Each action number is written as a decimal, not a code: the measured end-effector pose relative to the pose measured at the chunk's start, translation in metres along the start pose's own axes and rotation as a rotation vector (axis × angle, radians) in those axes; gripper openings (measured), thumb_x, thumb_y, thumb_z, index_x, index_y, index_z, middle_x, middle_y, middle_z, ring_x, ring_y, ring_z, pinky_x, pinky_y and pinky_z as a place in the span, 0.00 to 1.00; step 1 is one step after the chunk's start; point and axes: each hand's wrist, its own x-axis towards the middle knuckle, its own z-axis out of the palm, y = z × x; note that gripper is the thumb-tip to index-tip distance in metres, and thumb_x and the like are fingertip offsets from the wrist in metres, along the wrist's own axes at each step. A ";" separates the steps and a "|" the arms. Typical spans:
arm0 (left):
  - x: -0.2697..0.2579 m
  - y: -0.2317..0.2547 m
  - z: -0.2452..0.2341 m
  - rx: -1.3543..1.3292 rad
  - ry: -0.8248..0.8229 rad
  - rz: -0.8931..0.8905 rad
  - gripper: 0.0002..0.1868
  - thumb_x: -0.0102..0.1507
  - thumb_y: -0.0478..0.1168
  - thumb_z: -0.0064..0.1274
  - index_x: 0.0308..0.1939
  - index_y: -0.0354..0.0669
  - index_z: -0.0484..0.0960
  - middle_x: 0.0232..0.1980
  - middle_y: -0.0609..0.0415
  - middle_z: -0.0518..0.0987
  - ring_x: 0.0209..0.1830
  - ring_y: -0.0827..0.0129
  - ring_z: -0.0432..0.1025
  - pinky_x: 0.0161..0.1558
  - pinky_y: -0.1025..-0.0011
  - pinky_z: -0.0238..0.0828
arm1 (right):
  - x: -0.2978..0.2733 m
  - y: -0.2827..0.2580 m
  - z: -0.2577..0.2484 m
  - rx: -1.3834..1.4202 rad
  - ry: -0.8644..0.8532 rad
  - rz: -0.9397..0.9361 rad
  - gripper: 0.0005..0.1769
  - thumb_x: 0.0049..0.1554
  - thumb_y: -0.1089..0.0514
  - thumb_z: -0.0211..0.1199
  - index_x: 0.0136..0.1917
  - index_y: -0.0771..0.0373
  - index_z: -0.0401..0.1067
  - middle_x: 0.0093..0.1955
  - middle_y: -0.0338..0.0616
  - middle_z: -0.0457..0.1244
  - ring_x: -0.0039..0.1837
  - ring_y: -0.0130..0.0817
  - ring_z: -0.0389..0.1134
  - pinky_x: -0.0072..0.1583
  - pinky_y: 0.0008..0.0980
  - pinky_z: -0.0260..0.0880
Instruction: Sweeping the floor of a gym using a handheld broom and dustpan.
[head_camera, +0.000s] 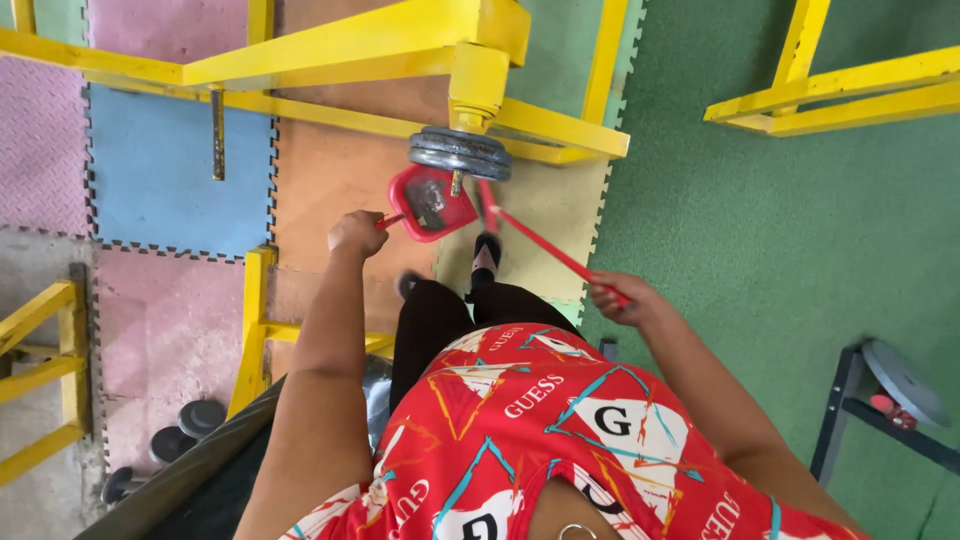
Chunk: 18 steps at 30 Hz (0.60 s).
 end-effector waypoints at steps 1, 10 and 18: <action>0.001 -0.007 -0.003 -0.004 0.001 -0.003 0.24 0.62 0.50 0.51 0.63 0.71 0.81 0.62 0.53 0.80 0.61 0.56 0.75 0.58 0.56 0.74 | 0.002 -0.008 -0.031 -0.005 0.000 0.002 0.07 0.65 0.54 0.56 0.47 0.54 0.60 0.30 0.31 0.55 0.26 0.18 0.53 0.25 0.17 0.52; 0.002 -0.109 -0.040 -0.131 0.078 -0.045 0.25 0.60 0.61 0.57 0.61 0.70 0.82 0.60 0.50 0.81 0.61 0.55 0.75 0.60 0.57 0.72 | 0.046 -0.038 -0.165 0.341 0.294 -0.130 0.11 0.65 0.55 0.50 0.40 0.55 0.58 0.27 0.29 0.55 0.27 0.16 0.56 0.27 0.18 0.55; 0.036 -0.182 -0.100 -0.072 0.038 -0.038 0.26 0.58 0.54 0.57 0.62 0.73 0.82 0.60 0.52 0.82 0.60 0.55 0.75 0.60 0.57 0.73 | 0.137 0.029 0.082 0.232 0.308 -0.292 0.05 0.58 0.62 0.54 0.43 0.50 0.65 0.25 0.31 0.53 0.25 0.22 0.54 0.26 0.21 0.52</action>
